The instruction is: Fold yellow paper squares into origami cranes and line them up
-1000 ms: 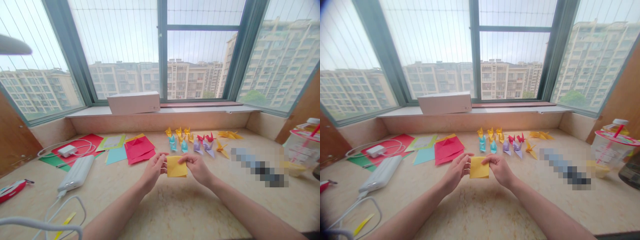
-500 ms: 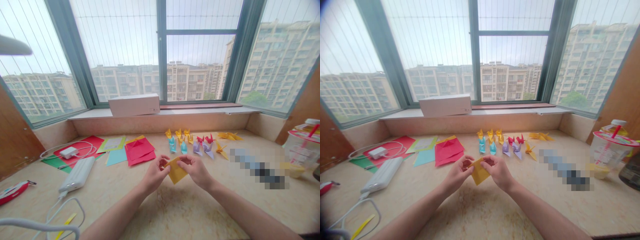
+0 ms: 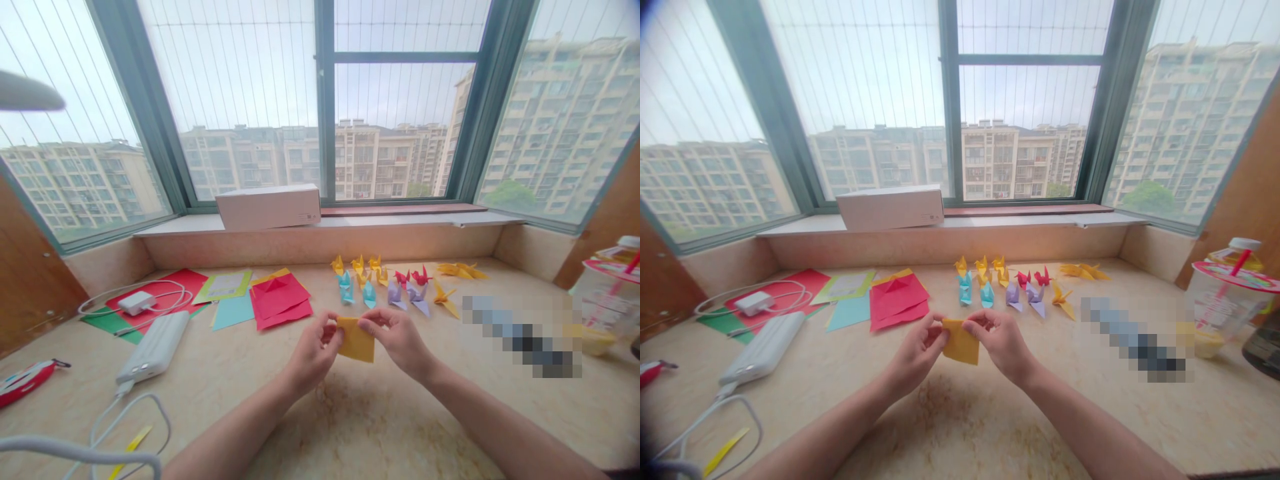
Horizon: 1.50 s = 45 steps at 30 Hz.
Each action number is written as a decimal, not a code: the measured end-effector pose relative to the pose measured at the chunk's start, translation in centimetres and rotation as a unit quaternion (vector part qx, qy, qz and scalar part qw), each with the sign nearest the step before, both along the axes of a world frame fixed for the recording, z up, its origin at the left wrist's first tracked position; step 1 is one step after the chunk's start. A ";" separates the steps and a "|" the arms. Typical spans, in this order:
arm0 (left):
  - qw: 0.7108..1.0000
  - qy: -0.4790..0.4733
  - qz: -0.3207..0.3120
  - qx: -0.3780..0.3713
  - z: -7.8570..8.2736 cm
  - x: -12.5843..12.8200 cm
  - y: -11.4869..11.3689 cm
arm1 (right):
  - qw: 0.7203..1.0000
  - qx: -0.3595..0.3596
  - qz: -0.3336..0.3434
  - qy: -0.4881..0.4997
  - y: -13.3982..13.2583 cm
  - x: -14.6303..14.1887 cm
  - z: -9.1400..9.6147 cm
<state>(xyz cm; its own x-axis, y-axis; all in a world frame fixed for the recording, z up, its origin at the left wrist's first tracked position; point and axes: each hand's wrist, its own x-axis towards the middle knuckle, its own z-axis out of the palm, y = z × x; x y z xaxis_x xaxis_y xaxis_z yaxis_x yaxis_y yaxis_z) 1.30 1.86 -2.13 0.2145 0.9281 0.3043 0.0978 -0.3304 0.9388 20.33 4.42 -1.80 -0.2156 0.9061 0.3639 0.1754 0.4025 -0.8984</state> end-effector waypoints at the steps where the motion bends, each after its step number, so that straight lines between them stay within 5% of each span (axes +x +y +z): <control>1: 1.000 0.019 -0.002 0.009 0.1 0.0 -0.2 | 0.999 0.028 -0.012 -0.015 -0.2 0.0 0.0; 7: 0.991 0.123 0.011 0.055 0.7 0.0 -1.0 | 0.992 0.105 -0.028 -0.061 -1.1 -0.2 0.4; 24: 0.990 0.122 0.050 0.060 0.8 0.1 -0.5 | 0.999 -0.005 -0.010 0.047 -0.3 0.0 0.0; 30: 0.981 0.165 0.062 0.079 1.1 0.0 -0.9 | 0.998 0.030 -0.028 -0.037 -0.9 0.3 0.4; 36: 0.984 0.160 0.039 0.070 1.5 -0.2 -0.8 | 0.997 0.018 0.032 -0.063 -0.8 0.6 0.5; 40: 0.992 0.117 0.024 0.050 1.7 -0.1 -1.1 | 0.999 0.015 0.008 -0.047 -0.9 0.5 0.3; 45: 0.994 -0.025 -0.093 -0.046 1.8 0.5 -1.6 | 0.999 0.036 -0.014 -0.018 -1.3 0.4 0.4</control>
<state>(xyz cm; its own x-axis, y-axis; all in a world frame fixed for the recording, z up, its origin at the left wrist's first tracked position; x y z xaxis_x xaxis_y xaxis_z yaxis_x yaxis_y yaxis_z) 1.77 0.22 -0.30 0.3710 0.8983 0.2356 -0.0052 -0.2517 0.9678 20.73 3.08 -1.36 -0.2041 0.8843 0.4200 0.2202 0.4595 -0.8605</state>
